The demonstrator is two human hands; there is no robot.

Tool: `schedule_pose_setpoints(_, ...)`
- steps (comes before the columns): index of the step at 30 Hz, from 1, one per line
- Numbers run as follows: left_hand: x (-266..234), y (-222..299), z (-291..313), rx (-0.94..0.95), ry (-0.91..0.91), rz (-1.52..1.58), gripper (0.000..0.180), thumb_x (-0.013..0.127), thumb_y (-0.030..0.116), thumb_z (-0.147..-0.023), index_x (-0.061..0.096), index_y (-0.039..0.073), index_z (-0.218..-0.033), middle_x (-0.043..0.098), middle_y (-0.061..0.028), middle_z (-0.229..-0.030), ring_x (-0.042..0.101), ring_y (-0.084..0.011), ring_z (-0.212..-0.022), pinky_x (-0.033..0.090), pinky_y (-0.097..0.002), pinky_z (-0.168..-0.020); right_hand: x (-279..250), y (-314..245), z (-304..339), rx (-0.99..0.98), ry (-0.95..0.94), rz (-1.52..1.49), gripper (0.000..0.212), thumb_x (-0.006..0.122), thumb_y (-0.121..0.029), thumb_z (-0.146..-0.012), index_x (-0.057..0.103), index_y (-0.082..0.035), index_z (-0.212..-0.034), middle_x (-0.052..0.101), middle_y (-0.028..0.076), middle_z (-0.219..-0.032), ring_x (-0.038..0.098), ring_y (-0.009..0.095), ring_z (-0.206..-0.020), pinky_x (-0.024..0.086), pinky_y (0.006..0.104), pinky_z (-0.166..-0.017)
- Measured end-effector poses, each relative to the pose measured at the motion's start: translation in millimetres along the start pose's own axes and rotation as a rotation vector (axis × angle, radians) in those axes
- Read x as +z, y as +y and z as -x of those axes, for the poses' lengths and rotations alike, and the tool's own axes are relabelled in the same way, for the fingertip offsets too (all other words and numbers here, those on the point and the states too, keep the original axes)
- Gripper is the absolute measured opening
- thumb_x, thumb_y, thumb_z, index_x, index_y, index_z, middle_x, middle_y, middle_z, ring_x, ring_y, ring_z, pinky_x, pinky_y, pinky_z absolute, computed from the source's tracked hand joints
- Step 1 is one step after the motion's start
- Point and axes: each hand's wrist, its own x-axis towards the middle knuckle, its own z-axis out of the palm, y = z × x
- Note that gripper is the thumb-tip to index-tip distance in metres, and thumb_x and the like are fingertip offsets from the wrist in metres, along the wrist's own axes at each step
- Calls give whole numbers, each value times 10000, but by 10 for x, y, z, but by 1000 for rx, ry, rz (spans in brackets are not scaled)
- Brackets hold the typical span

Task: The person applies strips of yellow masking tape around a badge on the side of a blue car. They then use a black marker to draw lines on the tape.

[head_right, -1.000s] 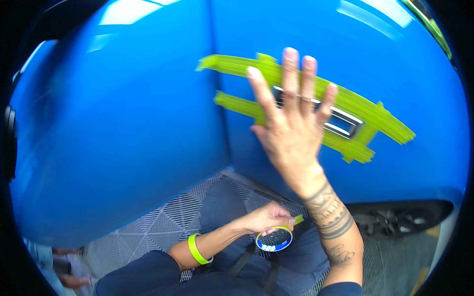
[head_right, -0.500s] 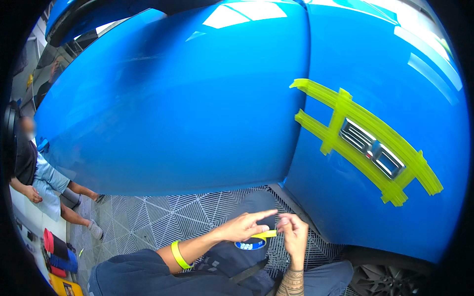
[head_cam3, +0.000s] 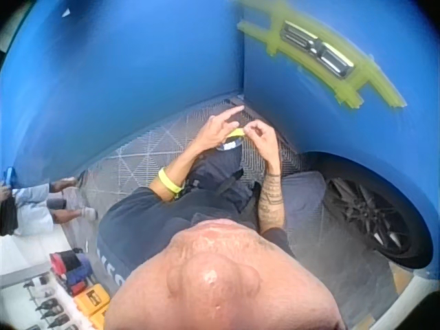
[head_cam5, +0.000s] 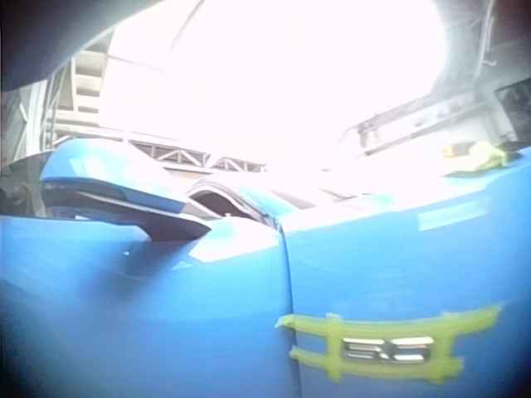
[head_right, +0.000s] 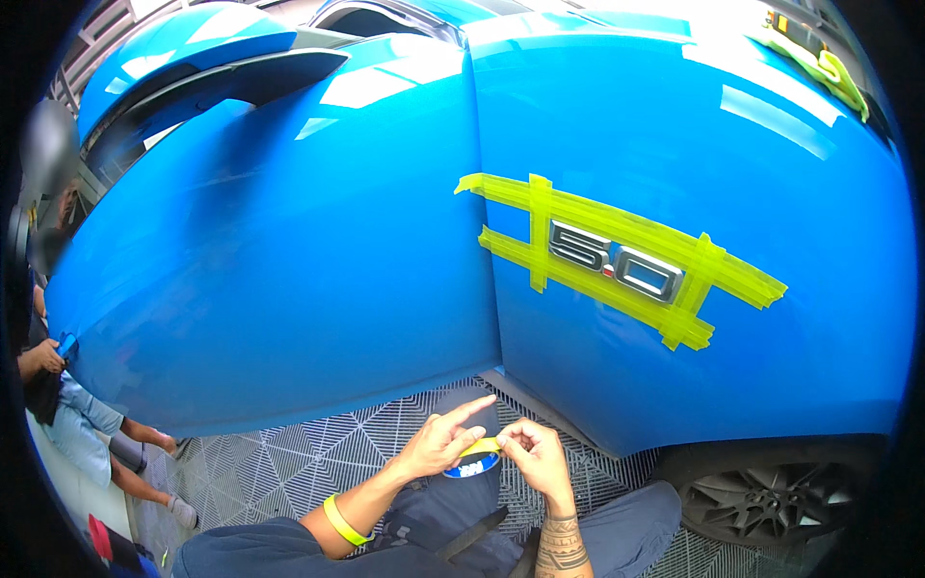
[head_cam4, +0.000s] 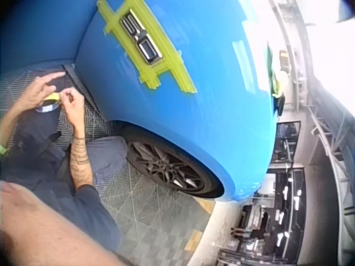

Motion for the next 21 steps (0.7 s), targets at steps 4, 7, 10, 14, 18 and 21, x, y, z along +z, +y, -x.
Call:
schedule_pose_setpoints(4, 68, -121, 12, 0, 19, 22, 514, 544, 256, -974, 394, 136, -1450, 574, -9, -554, 519, -62, -461, 438, -255, -463, 18, 37, 26, 12, 12, -41, 55, 628, -38, -906, 607, 13, -916, 628, 37, -806, 621, 99, -731, 511, 227, -668)
schedule_pose_setpoints(7, 68, -243, 3, -50, 11, 68, 514, 542, 257, -976, 393, 131, -1451, 567, 7, -573, 505, -52, -477, 431, -237, -477, 22, 189, 5, -2, 35, 28, 50, 615, -30, -909, 586, 11, -911, 621, 29, -804, 619, 95, -714, 512, 225, -656)
schedule_pose_setpoints(10, 142, -568, 7, -87, -11, 169, 532, 568, 244, -958, 395, 115, -1444, 612, -31, -629, 537, -64, -530, 439, -263, -517, -7, 399, -66, -3, 136, 142, 48, 611, -25, -898, 582, 11, -887, 606, 8, -747, 586, 68, -657, 482, 215, -605)
schedule_pose_setpoints(14, 308, -930, 54, -87, 26, 168, 552, 605, 226, -930, 412, 115, -1435, 660, -60, -724, 589, -92, -579, 490, -281, -580, -54, 543, -125, 0, 267, 313, 61, 649, -37, -858, 628, 20, -851, 619, 16, -699, 546, 54, -615, 457, 223, -566)
schedule_pose_setpoints(18, 367, -971, 45, -54, -38, -23, 489, 578, 187, -942, 452, 77, -1402, 680, -80, -777, 657, -131, -647, 512, -280, -637, -142, 799, -165, 50, 313, 308, 45, 646, -27, -846, 647, 18, -846, 622, 16, -697, 538, 60, -618, 461, 233, -577)
schedule_pose_setpoints(21, 354, -991, 45, -58, -52, -20, 464, 559, 216, -954, 466, 90, -1392, 679, -78, -714, 661, -137, -636, 511, -281, -631, -138, 753, -177, -37, 306, 306, 83, 601, 23, -834, 676, 18, -868, 616, 42, -758, 568, 85, -656, 457, 235, -591)
